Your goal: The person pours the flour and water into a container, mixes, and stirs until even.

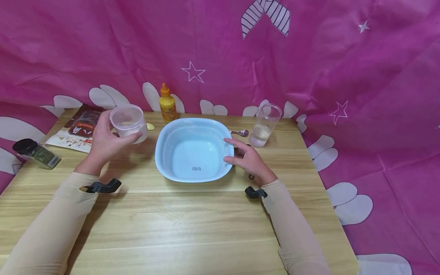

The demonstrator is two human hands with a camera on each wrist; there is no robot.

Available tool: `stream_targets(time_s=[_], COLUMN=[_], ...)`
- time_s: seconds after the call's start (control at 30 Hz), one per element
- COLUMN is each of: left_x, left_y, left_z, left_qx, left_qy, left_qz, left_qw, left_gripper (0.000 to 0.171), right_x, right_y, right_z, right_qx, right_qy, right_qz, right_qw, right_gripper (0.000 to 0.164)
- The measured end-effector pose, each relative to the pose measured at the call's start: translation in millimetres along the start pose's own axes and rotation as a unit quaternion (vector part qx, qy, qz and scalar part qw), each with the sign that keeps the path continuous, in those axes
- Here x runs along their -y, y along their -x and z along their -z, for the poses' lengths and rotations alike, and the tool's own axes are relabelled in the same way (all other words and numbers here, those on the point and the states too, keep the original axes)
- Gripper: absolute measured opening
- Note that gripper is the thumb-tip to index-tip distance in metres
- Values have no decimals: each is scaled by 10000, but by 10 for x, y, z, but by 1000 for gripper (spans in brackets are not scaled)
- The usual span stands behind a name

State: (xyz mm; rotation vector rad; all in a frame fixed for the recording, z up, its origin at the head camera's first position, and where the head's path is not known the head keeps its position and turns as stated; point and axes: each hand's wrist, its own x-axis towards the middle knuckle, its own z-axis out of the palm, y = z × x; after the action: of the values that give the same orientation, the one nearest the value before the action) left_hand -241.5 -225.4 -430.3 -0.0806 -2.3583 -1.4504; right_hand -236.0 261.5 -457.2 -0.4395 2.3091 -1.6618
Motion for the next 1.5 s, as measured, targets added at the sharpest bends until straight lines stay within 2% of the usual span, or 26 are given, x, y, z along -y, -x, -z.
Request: stream_targets(time_s=[0.27, 0.57, 0.93, 1.17, 1.5], left_x=[-135, -297, -396, -487, -572], left_y=[-2, -2, -83, -107, -111], left_z=[-79, -169, -265, -323, -413], left_qx=[64, 143, 381, 519, 679], left_qy=[-208, -772, -1190, -1486, -2118], left_qz=[-364, -861, -1705, -1966, -2424], left_qw=[9991, 9932, 9774, 9678, 9443], left_gripper=[97, 97, 90, 88, 91], right_x=[16, 28, 22, 40, -5], right_y=[5, 4, 3, -2, -17], right_z=[2, 5, 4, 10, 22], right_qx=[12, 14, -27, 4, -1], right_qy=[19, -19, -6, -31, 36], right_qz=[-4, -23, -79, -29, 60], right_qw=[10000, 10000, 10000, 10000, 10000], right_gripper=[68, 68, 67, 67, 68])
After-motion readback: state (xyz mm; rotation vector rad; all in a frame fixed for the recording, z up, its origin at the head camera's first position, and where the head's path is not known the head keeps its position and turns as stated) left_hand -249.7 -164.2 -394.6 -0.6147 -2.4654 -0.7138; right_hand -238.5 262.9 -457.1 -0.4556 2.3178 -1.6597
